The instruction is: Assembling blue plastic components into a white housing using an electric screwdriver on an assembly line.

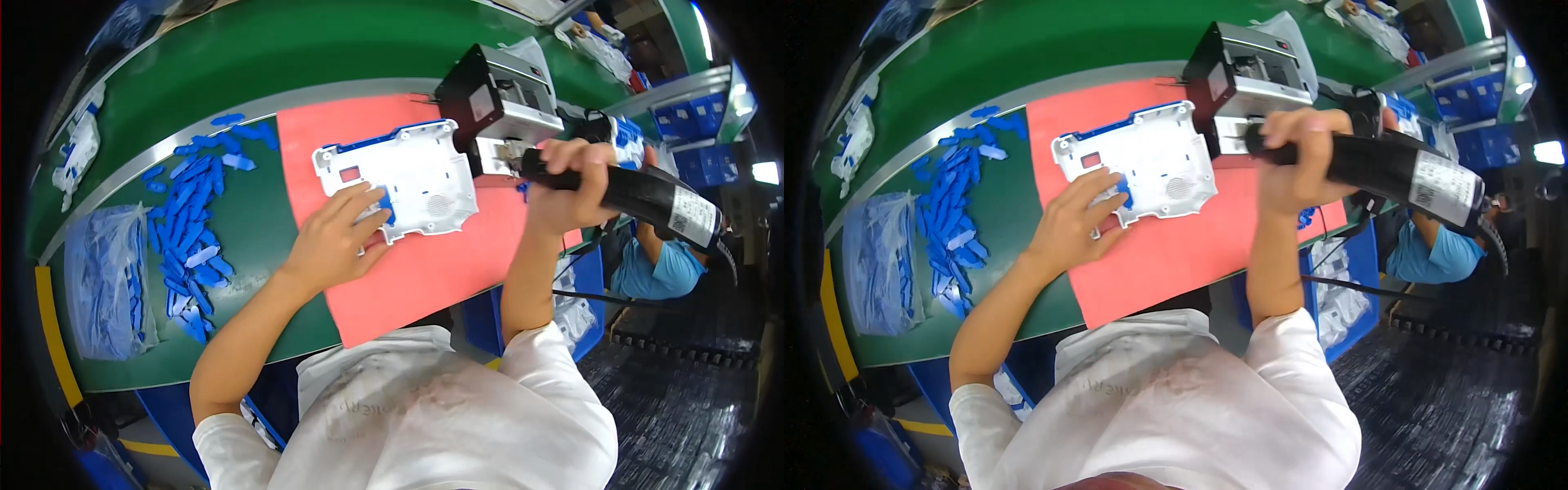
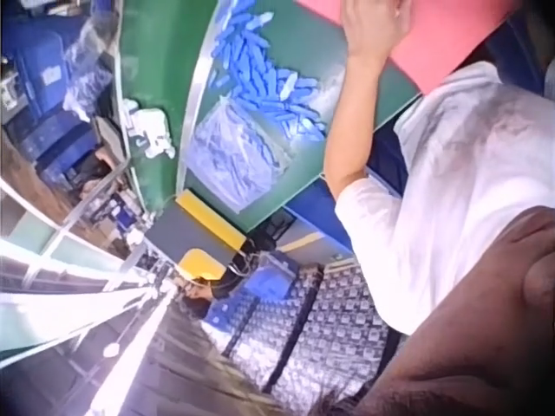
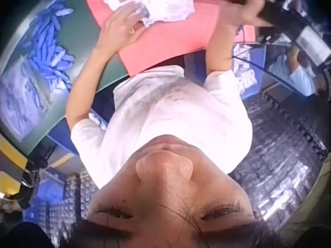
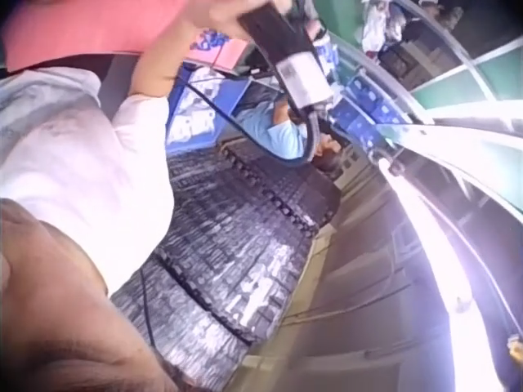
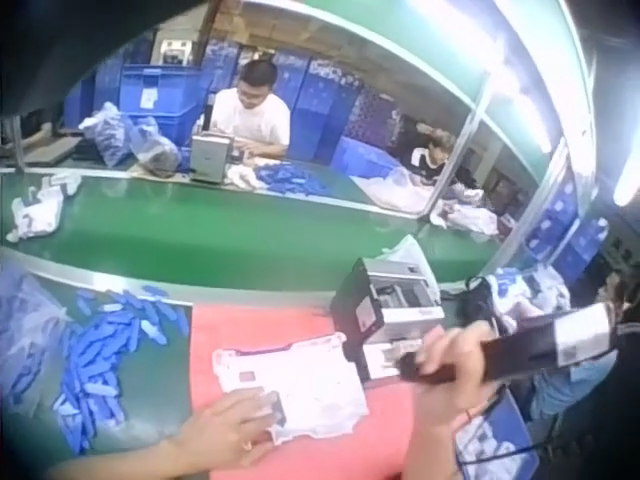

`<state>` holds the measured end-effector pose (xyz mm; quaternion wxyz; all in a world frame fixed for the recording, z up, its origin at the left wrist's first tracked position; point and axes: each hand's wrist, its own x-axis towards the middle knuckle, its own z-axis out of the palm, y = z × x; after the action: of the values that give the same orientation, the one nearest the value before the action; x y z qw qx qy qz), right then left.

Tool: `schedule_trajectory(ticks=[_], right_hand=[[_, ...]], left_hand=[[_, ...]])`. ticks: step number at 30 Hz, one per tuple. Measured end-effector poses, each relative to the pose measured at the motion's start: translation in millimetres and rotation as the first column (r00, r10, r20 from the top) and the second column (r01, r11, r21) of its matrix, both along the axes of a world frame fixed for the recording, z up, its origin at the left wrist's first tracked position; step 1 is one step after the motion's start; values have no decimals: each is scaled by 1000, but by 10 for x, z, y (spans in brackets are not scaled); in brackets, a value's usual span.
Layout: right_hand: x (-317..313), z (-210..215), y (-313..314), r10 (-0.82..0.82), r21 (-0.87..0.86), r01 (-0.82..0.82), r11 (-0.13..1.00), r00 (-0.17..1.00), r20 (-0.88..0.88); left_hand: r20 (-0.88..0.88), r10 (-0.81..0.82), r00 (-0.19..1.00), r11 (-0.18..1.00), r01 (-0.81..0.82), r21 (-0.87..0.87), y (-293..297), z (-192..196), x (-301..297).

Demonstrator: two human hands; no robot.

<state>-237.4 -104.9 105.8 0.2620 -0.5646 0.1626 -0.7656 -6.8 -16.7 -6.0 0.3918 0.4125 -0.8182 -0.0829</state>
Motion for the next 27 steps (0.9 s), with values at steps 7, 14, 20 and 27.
schedule_trajectory(ticks=[7, 14, 20, 27], right_hand=[[-548, -93, -208, -178, 24, 177, 984, 984, 21], [-483, -226, -382, -114, 56, 129, 990, 970, -216], [-394, -252, -183, -20, 145, 45, 988, 986, -166], [545, -265, 216, 302, 215, -256, 942, 927, -222]], left_hand=[[87, 28, 996, 999, -30, 29, -12, -43, 25], [100, 14, 995, 999, -18, 35, -68, 35, -40], [81, 40, 996, 998, -44, 47, -10, 7, 6], [-31, 36, 999, 987, -31, 155, -31, 57, 42]])
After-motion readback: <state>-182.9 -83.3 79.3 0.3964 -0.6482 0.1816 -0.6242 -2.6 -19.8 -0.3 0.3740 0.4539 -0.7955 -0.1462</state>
